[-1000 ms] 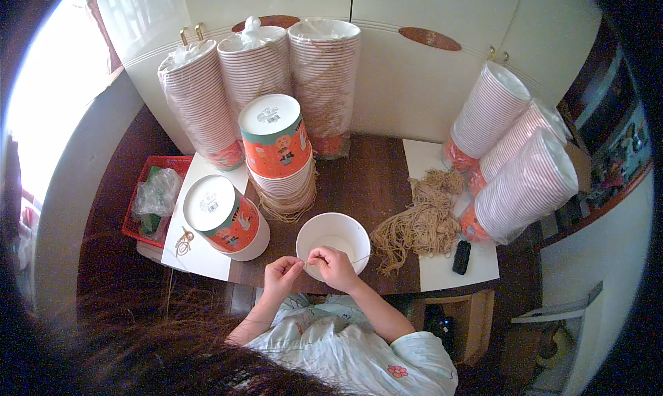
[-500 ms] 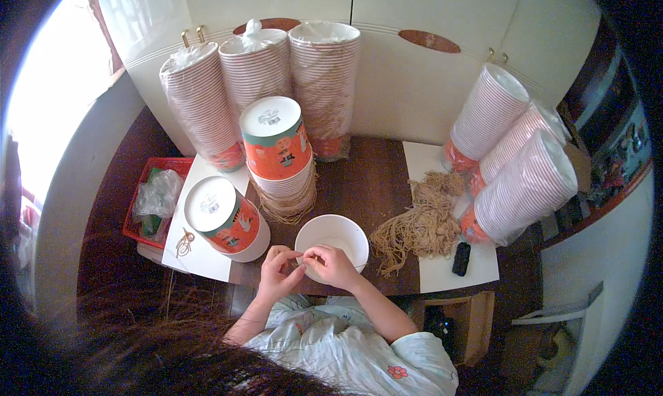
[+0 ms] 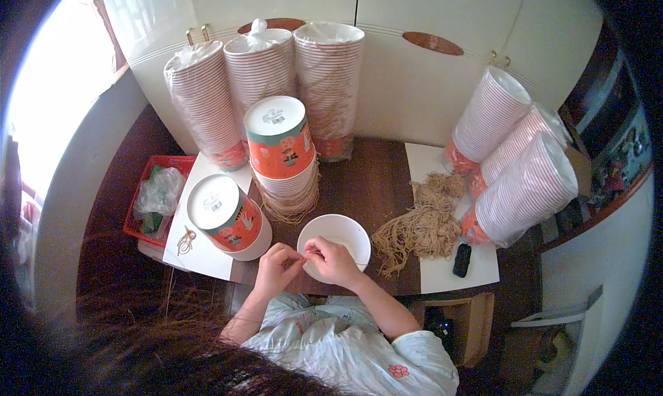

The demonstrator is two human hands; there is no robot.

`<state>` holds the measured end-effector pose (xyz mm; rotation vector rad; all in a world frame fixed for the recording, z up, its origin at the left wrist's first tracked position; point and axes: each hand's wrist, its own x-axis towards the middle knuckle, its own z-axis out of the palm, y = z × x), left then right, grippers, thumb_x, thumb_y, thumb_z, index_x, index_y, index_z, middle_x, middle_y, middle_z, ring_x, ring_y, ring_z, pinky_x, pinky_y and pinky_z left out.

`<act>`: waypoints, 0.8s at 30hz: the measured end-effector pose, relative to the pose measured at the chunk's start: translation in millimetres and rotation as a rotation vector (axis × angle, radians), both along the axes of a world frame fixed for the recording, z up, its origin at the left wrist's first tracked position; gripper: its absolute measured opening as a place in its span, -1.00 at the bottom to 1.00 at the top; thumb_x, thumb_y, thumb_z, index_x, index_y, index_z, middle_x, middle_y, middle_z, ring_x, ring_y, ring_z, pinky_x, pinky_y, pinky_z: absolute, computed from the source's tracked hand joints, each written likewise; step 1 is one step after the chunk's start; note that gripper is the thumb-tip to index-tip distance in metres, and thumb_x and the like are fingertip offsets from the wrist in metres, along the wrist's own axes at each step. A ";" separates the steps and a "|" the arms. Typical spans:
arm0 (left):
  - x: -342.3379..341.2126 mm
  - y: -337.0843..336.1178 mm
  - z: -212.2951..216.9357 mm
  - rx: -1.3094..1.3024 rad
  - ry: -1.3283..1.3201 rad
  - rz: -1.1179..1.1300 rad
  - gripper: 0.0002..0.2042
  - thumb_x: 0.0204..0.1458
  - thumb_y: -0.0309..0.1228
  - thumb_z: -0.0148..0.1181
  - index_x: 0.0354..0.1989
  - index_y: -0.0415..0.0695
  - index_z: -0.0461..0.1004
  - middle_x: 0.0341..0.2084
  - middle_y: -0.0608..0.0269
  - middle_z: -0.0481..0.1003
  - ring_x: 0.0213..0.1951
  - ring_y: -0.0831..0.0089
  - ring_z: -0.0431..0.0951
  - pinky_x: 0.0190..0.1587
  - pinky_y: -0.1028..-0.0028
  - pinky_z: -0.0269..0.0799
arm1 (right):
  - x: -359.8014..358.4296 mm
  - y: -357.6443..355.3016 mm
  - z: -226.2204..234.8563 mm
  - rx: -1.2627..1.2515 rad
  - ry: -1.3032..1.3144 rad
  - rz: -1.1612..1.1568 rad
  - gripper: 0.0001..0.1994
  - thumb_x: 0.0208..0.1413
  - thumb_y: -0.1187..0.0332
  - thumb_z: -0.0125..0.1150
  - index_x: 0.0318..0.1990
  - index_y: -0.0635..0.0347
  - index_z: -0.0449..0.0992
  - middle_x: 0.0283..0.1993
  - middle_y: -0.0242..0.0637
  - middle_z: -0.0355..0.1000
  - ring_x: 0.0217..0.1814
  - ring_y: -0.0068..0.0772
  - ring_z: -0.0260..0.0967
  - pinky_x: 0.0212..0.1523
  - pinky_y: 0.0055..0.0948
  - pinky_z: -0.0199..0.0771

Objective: Organizing and stacking paper cups while putting pieces of string inside them.

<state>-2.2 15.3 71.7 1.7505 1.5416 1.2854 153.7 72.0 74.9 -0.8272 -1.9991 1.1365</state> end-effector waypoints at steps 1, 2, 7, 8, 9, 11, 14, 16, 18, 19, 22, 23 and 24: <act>-1.2 0.6 -0.2 0.025 0.022 -0.014 -0.90 -0.27 -0.53 0.24 -0.53 -0.22 0.46 -0.56 0.22 0.39 -0.51 0.39 0.41 -0.49 0.50 0.33 | -1.5 -0.4 0.6 0.065 -0.007 -0.015 -0.88 -0.07 0.48 0.10 -0.35 0.22 0.32 -0.45 -0.21 0.40 -0.40 -0.24 0.41 -0.42 -0.40 0.39; -2.3 1.2 0.0 0.049 0.044 -0.028 -0.89 -0.28 -0.55 0.25 -0.53 -0.24 0.45 -0.55 0.21 0.39 -0.50 0.40 0.42 -0.50 0.51 0.33 | -2.9 -0.8 1.3 0.130 -0.013 -0.030 -0.87 -0.08 0.48 0.11 -0.36 0.21 0.32 -0.47 -0.21 0.39 -0.42 -0.22 0.40 -0.44 -0.39 0.38; -4.3 1.8 -1.3 0.030 0.091 -0.010 -0.90 -0.27 -0.51 0.23 -0.55 -0.22 0.46 -0.56 0.21 0.39 -0.48 0.33 0.42 -0.45 0.45 0.34 | -4.6 -0.5 7.6 0.164 -0.002 -0.035 -0.89 -0.09 0.53 0.11 -0.40 0.22 0.31 -0.48 -0.24 0.39 -0.44 -0.34 0.39 -0.46 -0.47 0.37; -4.5 1.6 -4.7 0.010 0.100 -0.005 -0.91 -0.27 -0.48 0.22 -0.56 -0.19 0.46 -0.56 0.22 0.39 -0.46 0.31 0.42 -0.41 0.42 0.34 | -3.7 -0.9 9.9 0.145 -0.013 -0.036 -0.90 -0.07 0.56 0.10 -0.40 0.25 0.30 -0.46 -0.27 0.40 -0.43 -0.49 0.39 -0.44 -0.56 0.38; -4.9 1.4 -7.5 0.010 0.101 -0.008 -0.91 -0.27 -0.48 0.22 -0.56 -0.19 0.46 -0.56 0.22 0.39 -0.46 0.31 0.42 -0.41 0.42 0.34 | -2.6 -1.0 11.6 0.145 -0.012 -0.039 -0.90 -0.07 0.56 0.10 -0.40 0.25 0.30 -0.46 -0.27 0.40 -0.43 -0.49 0.39 -0.44 -0.56 0.38; -6.6 1.2 -13.5 -0.073 0.141 -0.011 -0.91 -0.25 -0.45 0.21 -0.56 -0.18 0.47 -0.55 0.23 0.39 -0.43 0.29 0.42 -0.38 0.39 0.34 | 0.0 -1.2 14.9 0.078 0.077 -0.028 -0.89 -0.05 0.57 0.09 -0.39 0.24 0.29 -0.45 -0.29 0.40 -0.39 -0.55 0.39 -0.38 -0.59 0.39; -9.2 0.4 -29.5 -0.104 0.136 -0.054 -0.91 -0.25 -0.44 0.21 -0.56 -0.18 0.46 -0.54 0.22 0.40 -0.42 0.28 0.42 -0.37 0.40 0.35 | 2.9 -4.5 22.9 0.001 0.263 0.013 -0.89 -0.05 0.55 0.08 -0.39 0.22 0.28 -0.48 -0.30 0.38 -0.45 -0.51 0.37 -0.42 -0.57 0.37; -8.2 -1.1 -35.6 -0.097 0.134 -0.064 -0.90 -0.26 -0.47 0.22 -0.55 -0.21 0.45 -0.54 0.19 0.39 -0.43 0.27 0.43 -0.38 0.41 0.35 | 7.5 -7.2 31.2 -0.011 0.267 0.049 -0.89 -0.02 0.55 0.07 -0.39 0.23 0.26 -0.45 -0.28 0.39 -0.40 -0.53 0.37 -0.36 -0.58 0.38; -7.4 -1.5 -38.4 -0.090 0.132 -0.074 -0.88 -0.27 -0.51 0.22 -0.55 -0.25 0.43 -0.54 0.16 0.39 -0.44 0.26 0.43 -0.39 0.42 0.35 | 9.5 -11.0 38.3 -0.022 0.272 0.084 -0.89 0.00 0.55 0.07 -0.39 0.24 0.24 -0.43 -0.26 0.40 -0.34 -0.55 0.38 -0.30 -0.59 0.39; -6.9 -1.3 -39.1 -0.097 0.120 -0.086 -0.87 -0.28 -0.50 0.23 -0.54 -0.24 0.43 -0.54 0.16 0.39 -0.44 0.26 0.43 -0.39 0.42 0.35 | 10.1 -13.4 40.9 -0.065 0.296 0.112 -0.88 0.00 0.54 0.07 -0.39 0.23 0.24 -0.43 -0.26 0.39 -0.35 -0.55 0.37 -0.31 -0.59 0.39; -6.8 -0.9 -39.1 -0.100 0.109 -0.127 -0.88 -0.27 -0.48 0.23 -0.53 -0.20 0.45 -0.52 0.19 0.40 -0.42 0.25 0.44 -0.37 0.41 0.36 | 11.0 -11.8 37.1 -0.127 0.336 0.150 -0.88 0.01 0.53 0.07 -0.39 0.23 0.23 -0.43 -0.27 0.39 -0.35 -0.56 0.37 -0.32 -0.60 0.38; -7.0 -0.4 -38.9 -0.094 0.111 -0.155 -0.90 -0.26 -0.46 0.23 -0.54 -0.15 0.46 -0.50 0.21 0.40 -0.41 0.25 0.44 -0.36 0.39 0.37 | 11.4 -9.3 33.9 -0.145 0.351 0.160 -0.88 0.01 0.53 0.06 -0.39 0.22 0.23 -0.43 -0.27 0.38 -0.35 -0.57 0.36 -0.32 -0.60 0.37; -6.8 -0.5 -37.1 -0.098 0.111 -0.158 -0.90 -0.26 -0.46 0.23 -0.54 -0.15 0.46 -0.50 0.21 0.40 -0.41 0.25 0.44 -0.36 0.39 0.37 | 12.7 -5.9 30.9 -0.148 0.352 0.157 -0.88 0.01 0.53 0.06 -0.39 0.22 0.23 -0.43 -0.27 0.38 -0.35 -0.57 0.36 -0.32 -0.60 0.37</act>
